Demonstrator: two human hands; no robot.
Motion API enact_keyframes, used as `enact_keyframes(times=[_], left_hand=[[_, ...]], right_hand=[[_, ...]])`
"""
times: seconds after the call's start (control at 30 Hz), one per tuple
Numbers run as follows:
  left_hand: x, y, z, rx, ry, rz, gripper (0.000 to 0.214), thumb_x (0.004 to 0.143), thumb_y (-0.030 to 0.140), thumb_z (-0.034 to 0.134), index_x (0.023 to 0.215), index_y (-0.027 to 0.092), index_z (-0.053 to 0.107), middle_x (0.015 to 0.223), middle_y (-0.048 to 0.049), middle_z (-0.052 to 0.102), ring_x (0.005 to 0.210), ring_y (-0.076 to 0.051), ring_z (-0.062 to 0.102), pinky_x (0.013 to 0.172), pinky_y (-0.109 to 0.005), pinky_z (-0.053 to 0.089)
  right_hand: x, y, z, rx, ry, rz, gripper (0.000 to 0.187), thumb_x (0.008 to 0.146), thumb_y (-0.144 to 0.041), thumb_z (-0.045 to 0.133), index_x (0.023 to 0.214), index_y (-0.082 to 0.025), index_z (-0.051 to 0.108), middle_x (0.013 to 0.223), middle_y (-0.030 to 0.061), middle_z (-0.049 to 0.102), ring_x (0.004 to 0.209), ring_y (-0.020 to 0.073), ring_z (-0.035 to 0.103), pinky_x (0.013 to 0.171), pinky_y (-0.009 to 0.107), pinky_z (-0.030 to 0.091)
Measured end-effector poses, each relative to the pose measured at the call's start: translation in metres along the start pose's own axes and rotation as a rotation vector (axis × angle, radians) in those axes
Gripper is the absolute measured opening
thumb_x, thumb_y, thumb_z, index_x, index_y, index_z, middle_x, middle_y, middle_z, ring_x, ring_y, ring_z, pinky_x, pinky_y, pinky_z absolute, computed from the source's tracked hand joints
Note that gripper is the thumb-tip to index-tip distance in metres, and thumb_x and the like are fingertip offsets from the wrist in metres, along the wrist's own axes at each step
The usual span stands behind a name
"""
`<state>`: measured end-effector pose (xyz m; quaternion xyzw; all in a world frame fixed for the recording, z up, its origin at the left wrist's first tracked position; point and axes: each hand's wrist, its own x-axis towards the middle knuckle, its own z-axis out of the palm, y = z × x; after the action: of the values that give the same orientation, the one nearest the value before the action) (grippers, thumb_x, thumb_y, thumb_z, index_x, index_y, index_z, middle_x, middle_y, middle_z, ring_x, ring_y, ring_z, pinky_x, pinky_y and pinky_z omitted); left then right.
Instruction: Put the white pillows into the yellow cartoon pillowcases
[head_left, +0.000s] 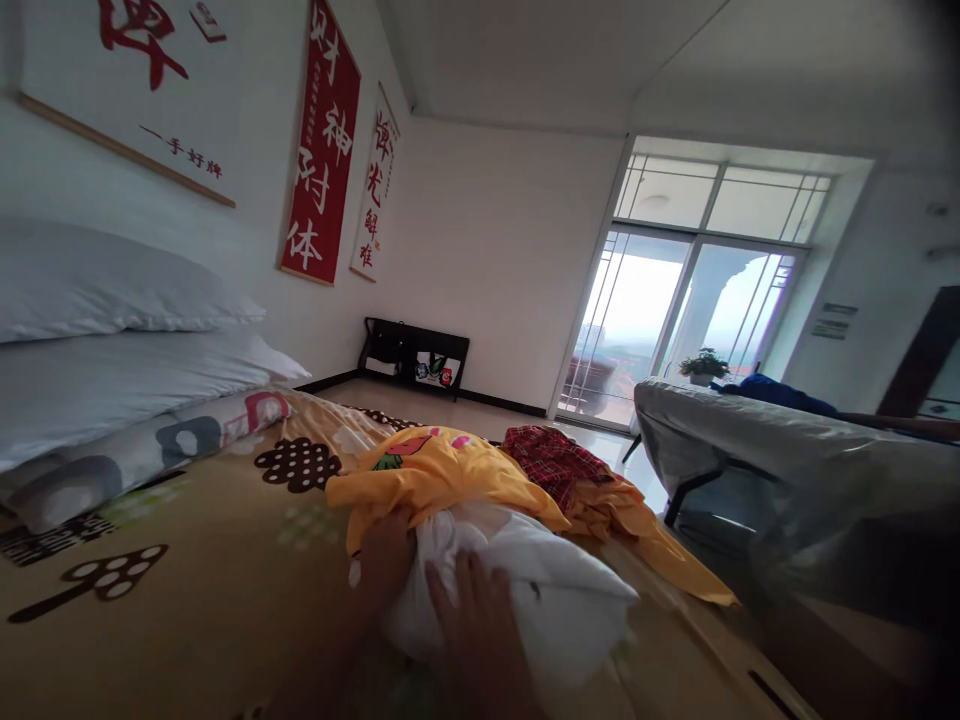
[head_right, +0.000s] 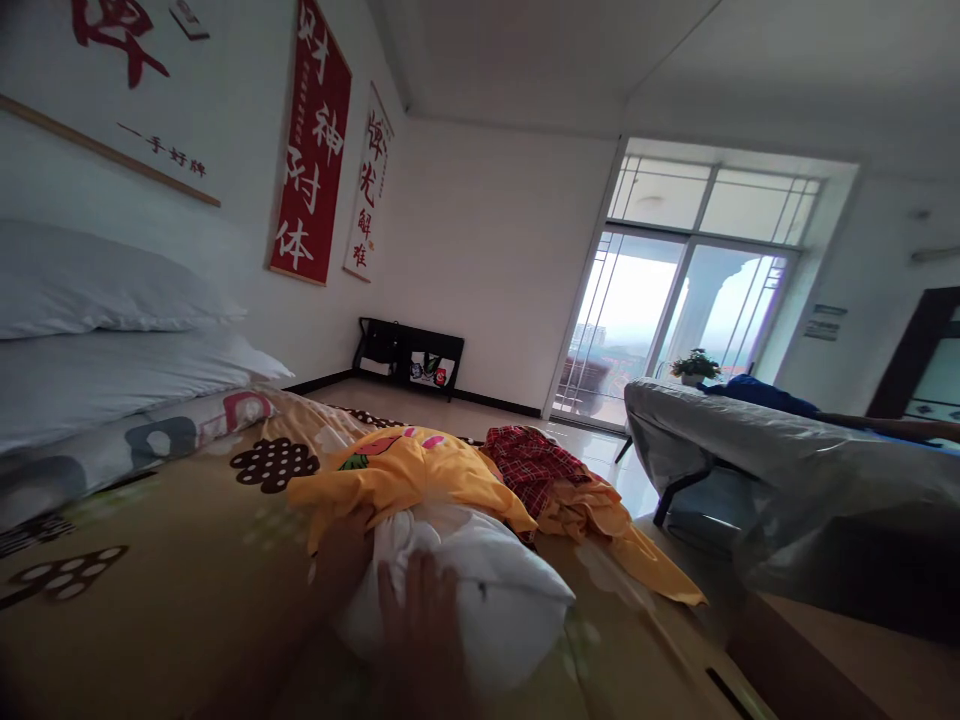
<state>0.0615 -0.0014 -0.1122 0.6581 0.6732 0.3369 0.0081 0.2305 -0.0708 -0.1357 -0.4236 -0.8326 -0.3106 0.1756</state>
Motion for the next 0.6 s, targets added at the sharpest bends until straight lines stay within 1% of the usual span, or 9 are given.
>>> enact_keyframes(times=[0.07, 0.2, 0.27, 0.33, 0.4, 0.43, 0.5, 0.53, 0.6], left_hand=[[-0.001, 0.002, -0.006, -0.031, 0.015, -0.023, 0.026, 0.086, 0.016, 0.045, 0.102, 0.018, 0.065, 0.092, -0.0073, 0.071, 0.086, -0.021, 0.066, 0.07, -0.029, 0.04], [-0.01, 0.018, -0.021, -0.053, 0.006, -0.02, 0.022, 0.087, 0.025, 0.05, 0.101, 0.018, 0.066, 0.089, -0.008, 0.071, 0.083, -0.022, 0.066, 0.069, -0.028, 0.04], [-0.019, 0.028, -0.022, -0.017, -0.013, 0.036, 0.02, 0.085, 0.025, 0.054, 0.1, 0.019, 0.066, 0.087, -0.0082, 0.071, 0.08, -0.022, 0.066, 0.066, -0.028, 0.04], [-0.027, 0.036, -0.015, 0.03, 0.018, 0.165, 0.016, 0.082, 0.018, 0.056, 0.095, 0.019, 0.066, 0.081, -0.0066, 0.07, 0.076, -0.022, 0.066, 0.062, -0.028, 0.038], [-0.032, 0.04, -0.002, 0.069, 0.127, 0.373, 0.014, 0.079, 0.011, 0.055, 0.085, 0.019, 0.065, 0.076, -0.0046, 0.067, 0.071, -0.02, 0.064, 0.06, -0.028, 0.038], [-0.032, 0.039, 0.005, 0.088, 0.213, 0.484, 0.014, 0.079, 0.009, 0.053, 0.081, 0.018, 0.063, 0.073, -0.0041, 0.065, 0.069, -0.019, 0.062, 0.061, -0.028, 0.038], [-0.029, 0.034, 0.016, 0.111, 0.395, 0.66, 0.017, 0.082, 0.008, 0.048, 0.077, 0.018, 0.061, 0.071, -0.0041, 0.062, 0.068, -0.018, 0.059, 0.064, -0.029, 0.04], [-0.026, 0.03, 0.019, 0.116, 0.464, 0.706, 0.019, 0.084, 0.009, 0.046, 0.08, 0.018, 0.061, 0.073, -0.0047, 0.061, 0.07, -0.018, 0.058, 0.067, -0.03, 0.041], [-0.019, 0.018, 0.021, 0.09, 0.55, 0.731, 0.021, 0.087, 0.012, 0.042, 0.092, 0.018, 0.062, 0.081, -0.0067, 0.062, 0.077, -0.018, 0.057, 0.075, -0.032, 0.042]], right_hand=[[0.016, 0.001, 0.007, 0.042, -0.06, 0.041, 0.069, 0.081, -0.057, 0.059, 0.14, -0.024, 0.044, 0.124, 0.0195, 0.058, 0.112, 0.038, 0.054, 0.092, 0.056, 0.037], [0.056, 0.018, 0.004, 0.112, -0.164, 0.087, 0.033, 0.092, -0.032, 0.048, 0.123, -0.024, 0.057, 0.114, 0.0125, 0.062, 0.102, 0.028, 0.057, 0.084, 0.046, 0.043], [0.069, 0.029, 0.002, 0.119, -0.229, 0.15, 0.026, 0.091, -0.02, 0.046, 0.111, -0.021, 0.063, 0.109, 0.012, 0.064, 0.101, 0.0262, 0.058, 0.082, 0.042, 0.042], [0.074, 0.04, 0.003, 0.12, -0.289, 0.219, 0.024, 0.088, -0.015, 0.047, 0.101, -0.019, 0.067, 0.103, 0.012, 0.066, 0.099, 0.026, 0.059, 0.082, 0.04, 0.041], [0.07, 0.05, 0.006, 0.115, -0.325, 0.284, 0.021, 0.087, -0.014, 0.049, 0.093, -0.016, 0.069, 0.096, 0.0128, 0.068, 0.095, 0.0263, 0.061, 0.08, 0.038, 0.041], [0.065, 0.056, 0.007, 0.108, -0.328, 0.311, 0.021, 0.087, -0.013, 0.048, 0.091, -0.015, 0.069, 0.094, 0.0134, 0.068, 0.094, 0.0262, 0.061, 0.078, 0.036, 0.041], [0.054, 0.067, 0.009, 0.093, -0.302, 0.381, 0.024, 0.089, -0.013, 0.045, 0.096, -0.015, 0.068, 0.097, 0.014, 0.066, 0.096, 0.0248, 0.061, 0.074, 0.032, 0.041], [0.049, 0.072, 0.009, 0.088, -0.278, 0.431, 0.026, 0.091, -0.014, 0.042, 0.101, -0.015, 0.066, 0.102, 0.0135, 0.065, 0.096, 0.0233, 0.061, 0.071, 0.03, 0.041], [0.039, 0.083, 0.009, 0.096, -0.232, 0.526, 0.03, 0.096, -0.02, 0.035, 0.109, -0.019, 0.061, 0.111, 0.011, 0.063, 0.092, 0.02, 0.063, 0.065, 0.028, 0.041]])
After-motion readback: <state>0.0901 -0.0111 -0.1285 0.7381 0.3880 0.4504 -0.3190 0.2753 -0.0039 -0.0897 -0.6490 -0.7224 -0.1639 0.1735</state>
